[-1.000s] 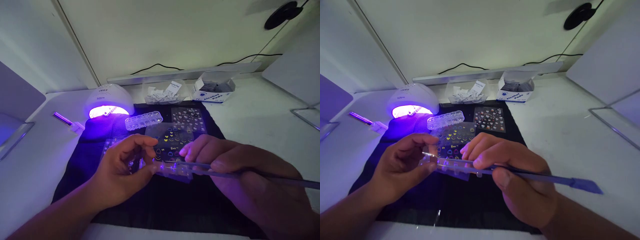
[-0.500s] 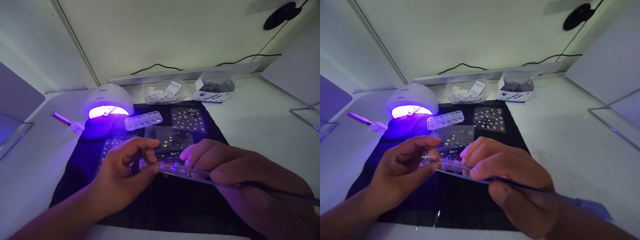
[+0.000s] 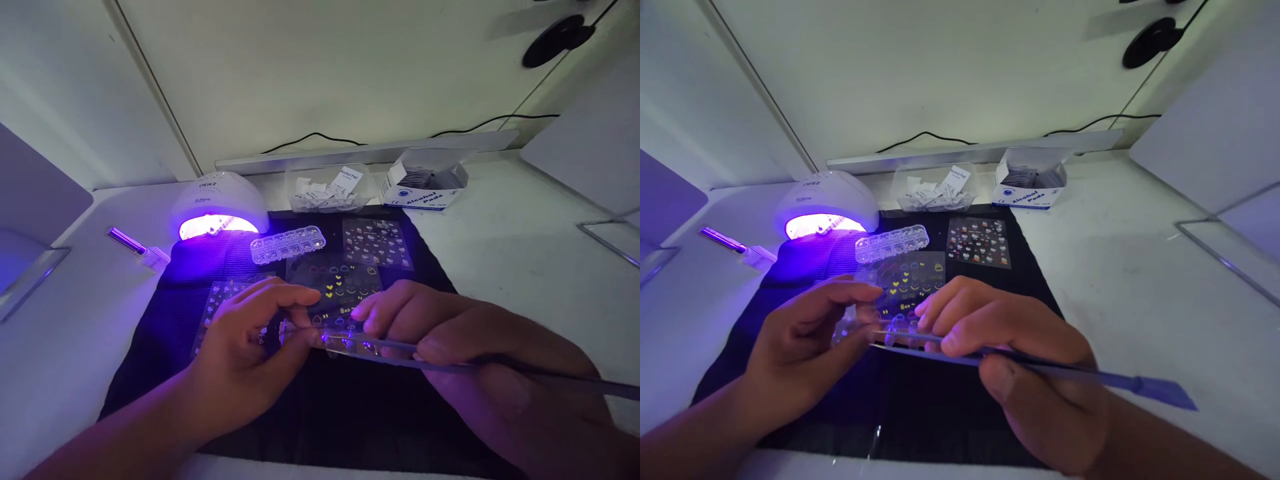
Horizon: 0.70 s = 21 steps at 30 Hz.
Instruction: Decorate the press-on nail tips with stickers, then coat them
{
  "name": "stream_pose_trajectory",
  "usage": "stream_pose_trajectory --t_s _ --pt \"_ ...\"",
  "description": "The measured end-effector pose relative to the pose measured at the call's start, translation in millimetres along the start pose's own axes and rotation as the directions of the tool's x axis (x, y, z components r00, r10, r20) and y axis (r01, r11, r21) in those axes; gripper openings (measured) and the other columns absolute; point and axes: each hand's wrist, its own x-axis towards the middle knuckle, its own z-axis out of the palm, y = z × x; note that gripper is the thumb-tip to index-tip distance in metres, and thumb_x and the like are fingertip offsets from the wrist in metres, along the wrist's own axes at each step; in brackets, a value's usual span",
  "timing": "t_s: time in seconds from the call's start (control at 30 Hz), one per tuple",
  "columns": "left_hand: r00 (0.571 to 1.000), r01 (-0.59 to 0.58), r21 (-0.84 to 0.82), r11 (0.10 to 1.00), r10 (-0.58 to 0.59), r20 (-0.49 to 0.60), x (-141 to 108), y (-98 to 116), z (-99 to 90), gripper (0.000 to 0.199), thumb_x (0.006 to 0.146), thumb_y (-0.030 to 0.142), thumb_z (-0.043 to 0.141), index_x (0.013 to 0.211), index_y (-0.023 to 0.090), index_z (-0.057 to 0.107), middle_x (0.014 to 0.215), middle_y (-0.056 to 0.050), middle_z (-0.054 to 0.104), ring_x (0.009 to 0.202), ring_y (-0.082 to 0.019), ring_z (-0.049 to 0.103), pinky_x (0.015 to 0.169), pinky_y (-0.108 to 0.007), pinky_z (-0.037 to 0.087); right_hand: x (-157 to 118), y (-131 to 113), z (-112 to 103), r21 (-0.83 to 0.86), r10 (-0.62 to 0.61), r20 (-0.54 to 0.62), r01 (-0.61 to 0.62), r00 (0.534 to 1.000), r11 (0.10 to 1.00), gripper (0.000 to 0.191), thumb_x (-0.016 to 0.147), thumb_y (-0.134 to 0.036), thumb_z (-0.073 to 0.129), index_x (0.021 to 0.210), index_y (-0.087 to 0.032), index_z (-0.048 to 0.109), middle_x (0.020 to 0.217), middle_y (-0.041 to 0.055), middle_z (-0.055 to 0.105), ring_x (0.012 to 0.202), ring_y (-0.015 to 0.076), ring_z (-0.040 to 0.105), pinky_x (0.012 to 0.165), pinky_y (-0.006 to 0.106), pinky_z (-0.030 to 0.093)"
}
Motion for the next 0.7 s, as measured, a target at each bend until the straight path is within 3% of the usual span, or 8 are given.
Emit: stream_pose_trajectory --t_s 0.23,0.7 --pt "0.999 -0.047 0.013 0.999 0.047 0.012 -1.8 -3.7 -1.1 0.03 0.085 0.007 0.073 0.108 0.024 0.073 0.083 0.003 0.072 0.074 -0.01 0.068 0.07 -0.021 0.054 1.9 4.1 -0.4 0.0 -0.024 -0.011 0.024 1.0 1.0 0.018 0.094 -0.029 0.066 0.102 -0.029 0.082 0.08 0.0058 0.074 0.083 0.0245 0.072 0.08 0.044 0.064" --pt "0.995 -0.098 0.044 0.994 0.098 -0.006 -3.0 -7.0 -2.0 0.027 0.086 0.007 0.072 0.106 0.024 0.072 0.082 0.0 0.069 0.073 -0.014 0.063 0.065 -0.025 0.051 -0.3 3.2 -1.4 -0.011 -0.06 -0.007 0.06 0.998 0.998 0.02 0.096 -0.029 0.064 0.105 -0.028 0.081 0.077 0.0055 0.072 0.078 0.023 0.069 0.08 0.044 0.064"
